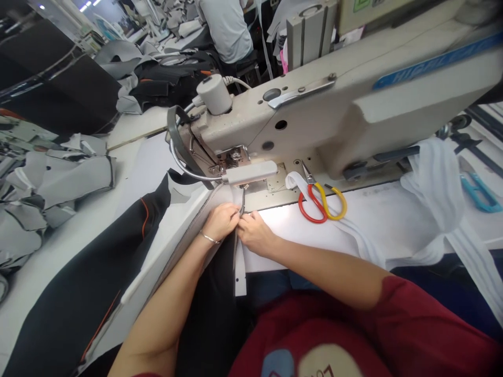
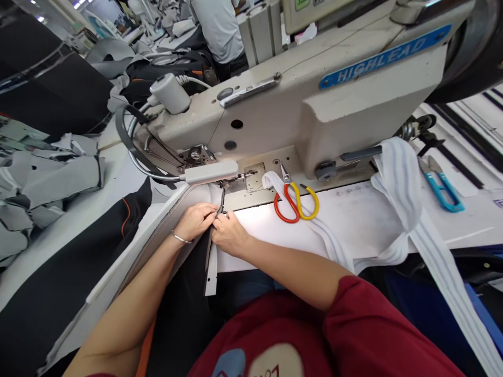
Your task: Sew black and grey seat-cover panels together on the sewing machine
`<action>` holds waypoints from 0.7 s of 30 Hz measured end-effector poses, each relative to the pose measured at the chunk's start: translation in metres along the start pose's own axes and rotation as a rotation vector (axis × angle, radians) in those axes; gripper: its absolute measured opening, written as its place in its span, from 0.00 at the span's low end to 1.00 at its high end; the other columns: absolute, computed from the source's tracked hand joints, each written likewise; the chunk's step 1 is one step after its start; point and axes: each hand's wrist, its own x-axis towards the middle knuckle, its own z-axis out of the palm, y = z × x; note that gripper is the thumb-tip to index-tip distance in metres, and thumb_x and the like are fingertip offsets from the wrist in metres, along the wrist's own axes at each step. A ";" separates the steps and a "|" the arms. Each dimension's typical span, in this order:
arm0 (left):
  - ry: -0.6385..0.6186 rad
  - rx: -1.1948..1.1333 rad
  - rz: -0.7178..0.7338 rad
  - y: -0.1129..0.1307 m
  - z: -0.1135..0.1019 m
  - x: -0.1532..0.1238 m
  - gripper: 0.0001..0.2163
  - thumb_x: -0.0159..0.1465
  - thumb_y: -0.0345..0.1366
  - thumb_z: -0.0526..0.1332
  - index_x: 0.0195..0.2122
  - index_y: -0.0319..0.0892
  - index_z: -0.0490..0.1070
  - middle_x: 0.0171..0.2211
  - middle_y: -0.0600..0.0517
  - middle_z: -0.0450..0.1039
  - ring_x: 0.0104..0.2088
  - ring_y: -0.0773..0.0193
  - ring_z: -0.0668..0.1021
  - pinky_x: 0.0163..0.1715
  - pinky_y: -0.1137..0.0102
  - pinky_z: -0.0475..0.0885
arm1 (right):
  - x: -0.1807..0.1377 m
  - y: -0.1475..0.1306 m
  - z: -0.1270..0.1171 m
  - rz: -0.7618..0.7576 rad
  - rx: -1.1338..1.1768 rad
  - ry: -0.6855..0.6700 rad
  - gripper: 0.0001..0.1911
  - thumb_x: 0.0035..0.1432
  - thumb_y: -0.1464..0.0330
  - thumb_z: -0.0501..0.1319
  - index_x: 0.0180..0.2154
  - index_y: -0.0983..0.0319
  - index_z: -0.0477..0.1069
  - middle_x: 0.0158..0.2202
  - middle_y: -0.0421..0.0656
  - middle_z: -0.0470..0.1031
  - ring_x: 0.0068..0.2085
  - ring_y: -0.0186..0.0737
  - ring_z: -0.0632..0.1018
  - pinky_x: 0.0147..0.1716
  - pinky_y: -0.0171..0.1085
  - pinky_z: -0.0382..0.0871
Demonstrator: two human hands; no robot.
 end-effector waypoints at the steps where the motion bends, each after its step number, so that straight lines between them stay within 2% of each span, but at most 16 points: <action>1: -0.025 -0.013 0.020 -0.002 -0.001 0.000 0.10 0.53 0.29 0.50 0.29 0.39 0.72 0.37 0.48 0.73 0.39 0.63 0.73 0.43 0.69 0.67 | 0.000 0.000 -0.001 0.009 -0.010 0.014 0.11 0.53 0.78 0.48 0.27 0.66 0.68 0.31 0.48 0.65 0.35 0.41 0.62 0.28 0.40 0.51; 5: -0.072 -0.077 0.095 -0.007 -0.003 0.000 0.11 0.47 0.29 0.55 0.31 0.39 0.72 0.39 0.48 0.72 0.41 0.60 0.72 0.44 0.68 0.67 | -0.001 -0.001 -0.005 0.004 -0.075 0.034 0.12 0.52 0.78 0.47 0.27 0.67 0.68 0.33 0.50 0.64 0.35 0.43 0.62 0.26 0.40 0.51; 9: 0.007 -0.180 0.060 -0.013 0.002 0.003 0.09 0.46 0.27 0.54 0.27 0.38 0.72 0.36 0.46 0.73 0.37 0.61 0.74 0.40 0.68 0.70 | -0.001 0.001 -0.011 -0.115 -0.146 0.034 0.14 0.52 0.79 0.45 0.32 0.70 0.68 0.47 0.55 0.60 0.41 0.45 0.61 0.28 0.41 0.53; 11: -0.003 -0.250 0.047 -0.017 0.002 0.005 0.10 0.47 0.26 0.53 0.27 0.38 0.73 0.36 0.47 0.74 0.37 0.62 0.75 0.39 0.69 0.70 | -0.002 0.002 -0.013 -0.138 -0.169 0.035 0.15 0.53 0.79 0.45 0.35 0.71 0.68 0.52 0.56 0.55 0.44 0.46 0.60 0.29 0.41 0.55; 14: -0.084 -0.325 0.074 -0.023 -0.003 0.008 0.11 0.48 0.26 0.52 0.29 0.38 0.73 0.38 0.47 0.73 0.39 0.63 0.74 0.42 0.69 0.69 | -0.003 0.002 -0.013 -0.159 -0.187 0.012 0.14 0.53 0.79 0.46 0.34 0.71 0.69 0.51 0.56 0.57 0.45 0.47 0.61 0.29 0.41 0.56; 17: -0.134 -0.318 0.076 -0.025 -0.007 0.010 0.14 0.48 0.25 0.50 0.31 0.39 0.73 0.39 0.48 0.73 0.41 0.64 0.73 0.45 0.69 0.67 | -0.003 0.003 -0.008 -0.254 -0.189 -0.014 0.14 0.54 0.78 0.46 0.34 0.71 0.69 0.49 0.54 0.60 0.45 0.46 0.62 0.30 0.41 0.58; 21: -0.095 -0.212 0.030 -0.017 -0.001 0.009 0.17 0.47 0.22 0.49 0.33 0.38 0.73 0.39 0.48 0.73 0.41 0.64 0.73 0.46 0.69 0.66 | 0.002 0.007 0.001 -0.325 -0.116 -0.034 0.13 0.55 0.77 0.47 0.35 0.71 0.70 0.47 0.53 0.63 0.47 0.45 0.62 0.36 0.40 0.61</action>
